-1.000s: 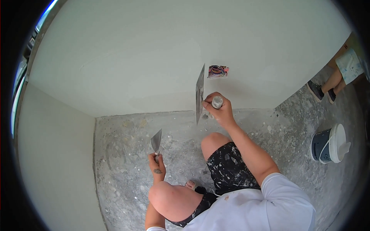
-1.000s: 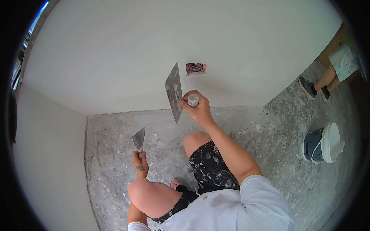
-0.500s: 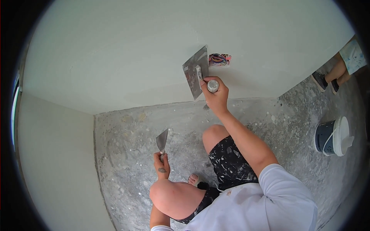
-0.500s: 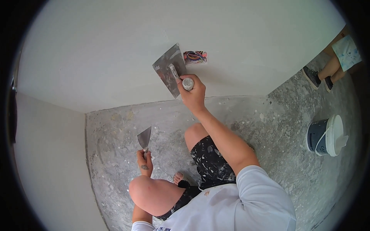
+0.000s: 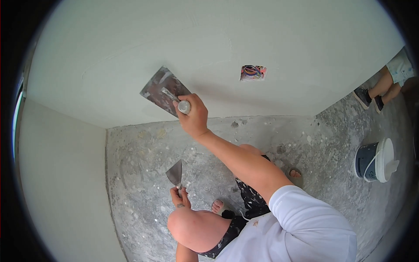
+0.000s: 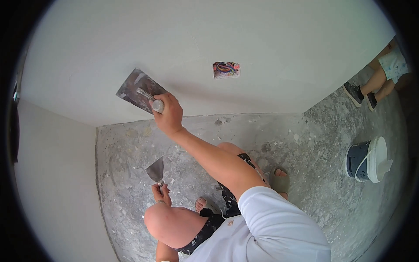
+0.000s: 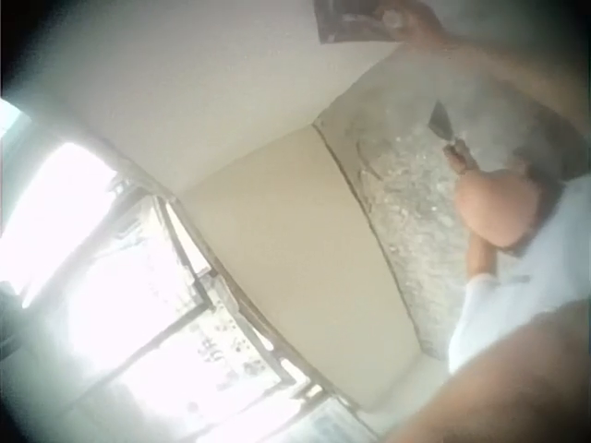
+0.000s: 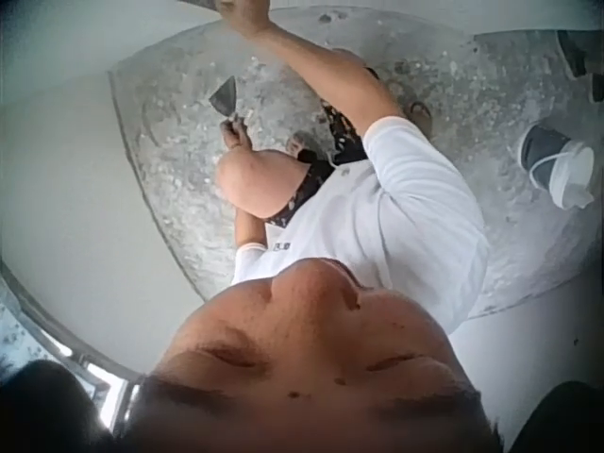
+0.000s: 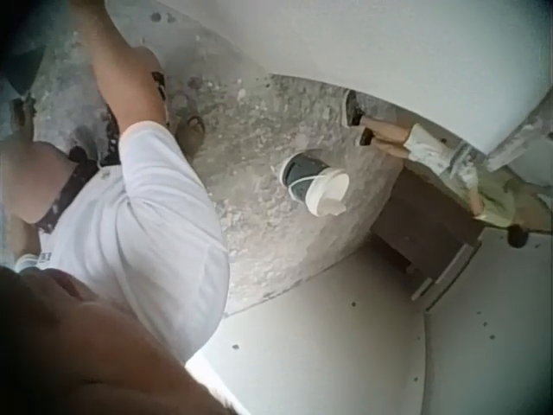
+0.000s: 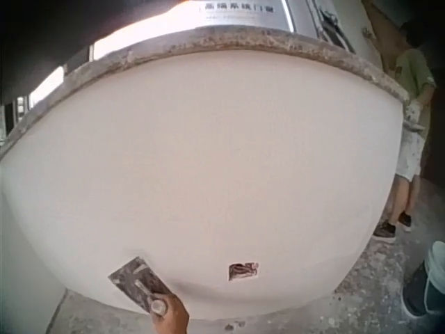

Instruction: Applying and smoothing plaster on an interior wall using a trowel and a putty knife.

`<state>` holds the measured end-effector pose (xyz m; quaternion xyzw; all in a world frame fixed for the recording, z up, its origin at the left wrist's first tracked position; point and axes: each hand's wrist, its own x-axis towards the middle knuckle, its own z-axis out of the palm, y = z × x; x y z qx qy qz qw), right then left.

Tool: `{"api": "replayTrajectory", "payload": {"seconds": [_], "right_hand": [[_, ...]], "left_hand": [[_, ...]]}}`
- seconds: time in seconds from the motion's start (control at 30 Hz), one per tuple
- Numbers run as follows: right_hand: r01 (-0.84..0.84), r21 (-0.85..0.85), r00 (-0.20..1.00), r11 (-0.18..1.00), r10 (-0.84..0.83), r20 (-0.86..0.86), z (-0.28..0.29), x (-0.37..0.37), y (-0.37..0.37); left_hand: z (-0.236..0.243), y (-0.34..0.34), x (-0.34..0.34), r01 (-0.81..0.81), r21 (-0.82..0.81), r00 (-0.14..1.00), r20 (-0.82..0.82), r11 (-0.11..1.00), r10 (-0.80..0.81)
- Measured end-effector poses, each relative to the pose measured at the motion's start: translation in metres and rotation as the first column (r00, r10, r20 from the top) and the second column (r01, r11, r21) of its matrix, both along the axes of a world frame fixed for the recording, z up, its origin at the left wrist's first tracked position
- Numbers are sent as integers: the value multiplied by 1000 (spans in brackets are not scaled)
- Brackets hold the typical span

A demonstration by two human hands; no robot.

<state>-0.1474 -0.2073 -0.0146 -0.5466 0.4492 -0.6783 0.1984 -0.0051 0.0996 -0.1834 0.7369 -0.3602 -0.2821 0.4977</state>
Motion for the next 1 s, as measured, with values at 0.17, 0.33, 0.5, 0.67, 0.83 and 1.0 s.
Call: {"api": "replayTrajectory", "payload": {"seconds": [0.17, 0.33, 0.5, 0.67, 0.83, 1.0], "right_hand": [[-11, 63, 998, 998, 7, 60, -19, -90, 21], [91, 112, 994, 990, -84, -65, -58, -133, 14], [229, 24, 956, 973, -221, -194, -91, -114, -10], [251, -6, 952, 968, -248, -181, -107, -1, -24], [91, 16, 964, 996, -84, -253, -81, 52, -11], [-515, 277, 826, 811, 556, -93, -21, -53, 18]], "left_hand": [[-12, 6, -2, -47, 50, 995, -84, 998, 51], [-16, -10, -6, 4, 40, 991, -131, 999, 1], [-17, -4, -13, 1, -14, 988, -155, 1000, -3], [0, 32, -8, -117, 10, 949, -293, 993, 115], [35, 55, 9, -201, -63, 877, -456, 978, 151], [67, 20, 24, 35, -157, 677, -723, 987, -139]]}}
